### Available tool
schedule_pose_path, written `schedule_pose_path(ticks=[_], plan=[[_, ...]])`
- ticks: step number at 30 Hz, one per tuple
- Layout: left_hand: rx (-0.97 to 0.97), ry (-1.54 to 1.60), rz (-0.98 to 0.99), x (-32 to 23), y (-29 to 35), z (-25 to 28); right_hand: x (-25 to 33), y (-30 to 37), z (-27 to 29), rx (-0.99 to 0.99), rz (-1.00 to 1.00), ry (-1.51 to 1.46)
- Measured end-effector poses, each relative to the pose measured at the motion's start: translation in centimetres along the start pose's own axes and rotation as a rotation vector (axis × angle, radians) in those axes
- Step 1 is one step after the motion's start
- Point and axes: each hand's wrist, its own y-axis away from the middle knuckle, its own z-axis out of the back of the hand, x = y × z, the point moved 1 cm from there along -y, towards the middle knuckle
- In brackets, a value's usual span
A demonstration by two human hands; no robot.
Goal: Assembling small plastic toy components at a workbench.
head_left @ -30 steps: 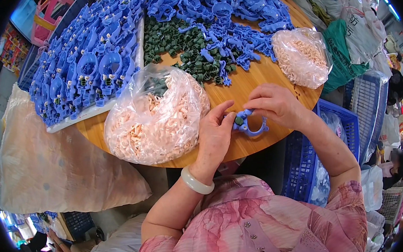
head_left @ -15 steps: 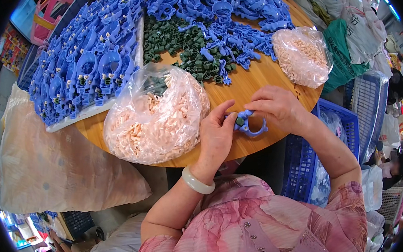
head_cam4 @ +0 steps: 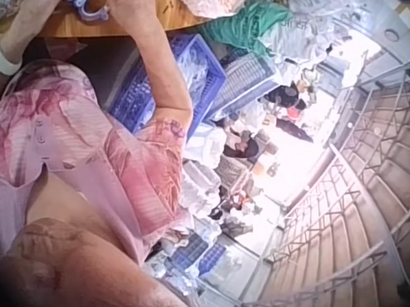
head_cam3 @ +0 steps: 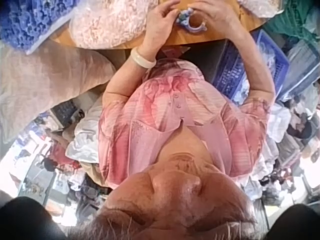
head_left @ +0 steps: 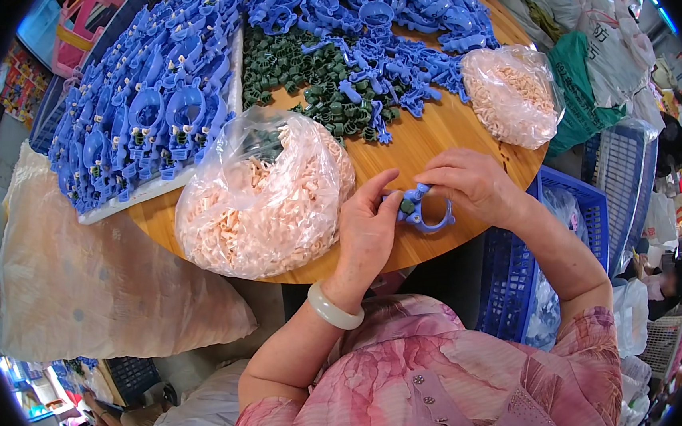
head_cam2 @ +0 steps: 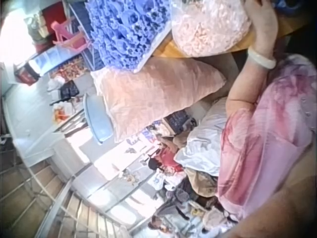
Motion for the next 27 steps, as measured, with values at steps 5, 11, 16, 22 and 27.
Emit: schedule_pose_path(ticks=[5,11,16,22,27], plan=[[0.008,0.013,0.016,-0.1,-0.1,0.1,0.2,0.0,0.3,0.003,-0.07,-0.047],[0.031,0.078,0.079,-0.3,-0.2,0.3,-0.2,0.3,0.3,0.014,-0.162,-0.217],[0.083,0.05,0.096,-0.2,-0.3,0.7,0.2,0.4,0.5,0.02,-0.172,-0.194],[0.093,0.041,0.071,0.0,-0.3,0.7,0.5,0.2,0.4,0.008,-0.102,-0.09],[0.049,0.076,0.088,-0.6,-0.1,0.2,1.0,-0.1,0.9,0.006,0.016,0.053]])
